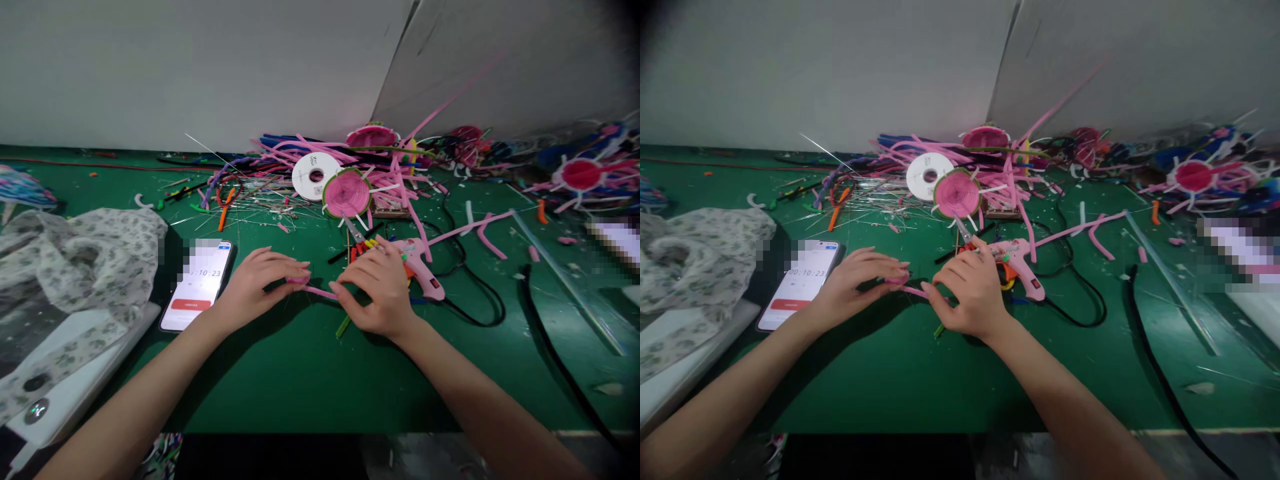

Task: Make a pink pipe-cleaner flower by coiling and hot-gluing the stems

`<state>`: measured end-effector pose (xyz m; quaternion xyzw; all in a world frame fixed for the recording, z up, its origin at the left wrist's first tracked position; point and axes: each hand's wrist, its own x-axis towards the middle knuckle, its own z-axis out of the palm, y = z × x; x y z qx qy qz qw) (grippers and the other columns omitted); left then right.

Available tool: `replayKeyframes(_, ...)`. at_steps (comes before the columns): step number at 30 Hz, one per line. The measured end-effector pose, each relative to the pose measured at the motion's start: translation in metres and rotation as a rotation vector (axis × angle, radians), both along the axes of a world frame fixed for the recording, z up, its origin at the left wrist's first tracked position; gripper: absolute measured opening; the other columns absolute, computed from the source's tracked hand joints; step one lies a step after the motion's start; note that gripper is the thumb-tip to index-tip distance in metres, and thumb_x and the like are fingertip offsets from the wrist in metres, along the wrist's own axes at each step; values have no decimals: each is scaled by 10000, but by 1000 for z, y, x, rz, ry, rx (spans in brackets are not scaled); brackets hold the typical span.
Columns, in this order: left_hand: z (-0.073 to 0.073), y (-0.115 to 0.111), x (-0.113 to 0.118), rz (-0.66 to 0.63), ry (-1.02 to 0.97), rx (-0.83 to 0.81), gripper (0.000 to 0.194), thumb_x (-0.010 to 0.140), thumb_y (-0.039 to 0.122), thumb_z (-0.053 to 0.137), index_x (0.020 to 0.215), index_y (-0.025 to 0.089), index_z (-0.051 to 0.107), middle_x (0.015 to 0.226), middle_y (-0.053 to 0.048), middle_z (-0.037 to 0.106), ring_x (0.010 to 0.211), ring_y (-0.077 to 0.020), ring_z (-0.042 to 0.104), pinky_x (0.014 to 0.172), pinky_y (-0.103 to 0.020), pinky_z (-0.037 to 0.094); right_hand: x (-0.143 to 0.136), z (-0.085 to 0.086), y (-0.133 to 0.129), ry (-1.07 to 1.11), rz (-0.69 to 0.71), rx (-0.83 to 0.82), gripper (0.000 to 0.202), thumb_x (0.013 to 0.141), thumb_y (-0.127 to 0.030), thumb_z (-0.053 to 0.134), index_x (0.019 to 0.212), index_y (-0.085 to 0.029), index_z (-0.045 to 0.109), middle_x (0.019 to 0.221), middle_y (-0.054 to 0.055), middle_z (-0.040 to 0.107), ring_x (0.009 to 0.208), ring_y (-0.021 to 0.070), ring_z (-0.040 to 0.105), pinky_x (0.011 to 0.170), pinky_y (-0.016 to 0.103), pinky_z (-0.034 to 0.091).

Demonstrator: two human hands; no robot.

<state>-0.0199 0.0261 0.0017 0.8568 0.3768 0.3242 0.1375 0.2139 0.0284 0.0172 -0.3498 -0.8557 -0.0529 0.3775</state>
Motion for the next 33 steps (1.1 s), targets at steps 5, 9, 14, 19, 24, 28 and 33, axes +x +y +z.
replayKeyframes(5, 0, 0, 0, -4, -6, -9, 147, 897, 254, 585, 1034, 278, 633, 1115, 13, 699, 1049, -153, 634, 1008, -402, 353, 15, 5, 10, 115, -159, 140, 80, 798, -187, 584, 723, -207, 566, 637, -20, 611, 646, 153, 537, 960, 448, 386)
replayKeyframes(9, -1, 1, 2, -32, -60, 40, 145, 881, 234, 606, 1019, 263, 638, 1097, -1, 698, 1045, -163, 630, 962, -396, 398, 27, 5, 21, 251, -268, 166, 50, 812, -191, 568, 767, -211, 563, 642, -14, 576, 630, 155, 526, 909, 420, 431)
replayKeyframes(14, -2, 0, 2, 40, -100, 80, 149, 843, 239, 649, 983, 269, 690, 1140, -48, 616, 1048, -185, 574, 885, -369, 457, 13, 2, 11, 223, -128, -7, 96, 813, -187, 557, 902, -211, 587, 733, -10, 661, 723, 165, 588, 969, 432, 405)
replayKeyframes(19, -2, 2, 0, 8, -107, 75, 179, 840, 246, 652, 1013, 274, 691, 1088, -42, 644, 1018, -184, 589, 867, -365, 463, -14, -2, -15, 111, 67, -334, 336, 865, -160, 474, 1196, -210, 502, 962, -8, 731, 973, 162, 618, 1114, 480, 226)
replayKeyframes(24, -4, 5, -2, -41, -119, 36, 217, 850, 224, 643, 1056, 284, 674, 1141, -32, 673, 1049, -182, 614, 901, -386, 456, -19, -5, -24, 121, 87, -452, 455, 869, -131, 432, 1314, -220, 413, 1069, 6, 714, 1071, 159, 596, 1138, 496, 168)
replayKeyframes(28, -7, 5, -2, -28, -112, 49, 217, 857, 246, 635, 1064, 301, 672, 1172, -28, 672, 1099, -196, 610, 932, -414, 436, -19, -5, -26, 165, 70, -448, 483, 850, -111, 427, 1317, -234, 402, 1075, 2, 712, 1056, 162, 607, 1129, 506, 186)
replayKeyframes(33, -7, 5, -1, -31, -124, 36, 189, 868, 265, 621, 1044, 296, 682, 1148, -26, 688, 1096, -198, 620, 943, -419, 429, -21, -8, -28, 168, 99, -442, 510, 835, -104, 424, 1324, -242, 378, 1108, 14, 701, 1077, 177, 607, 1112, 527, 211)
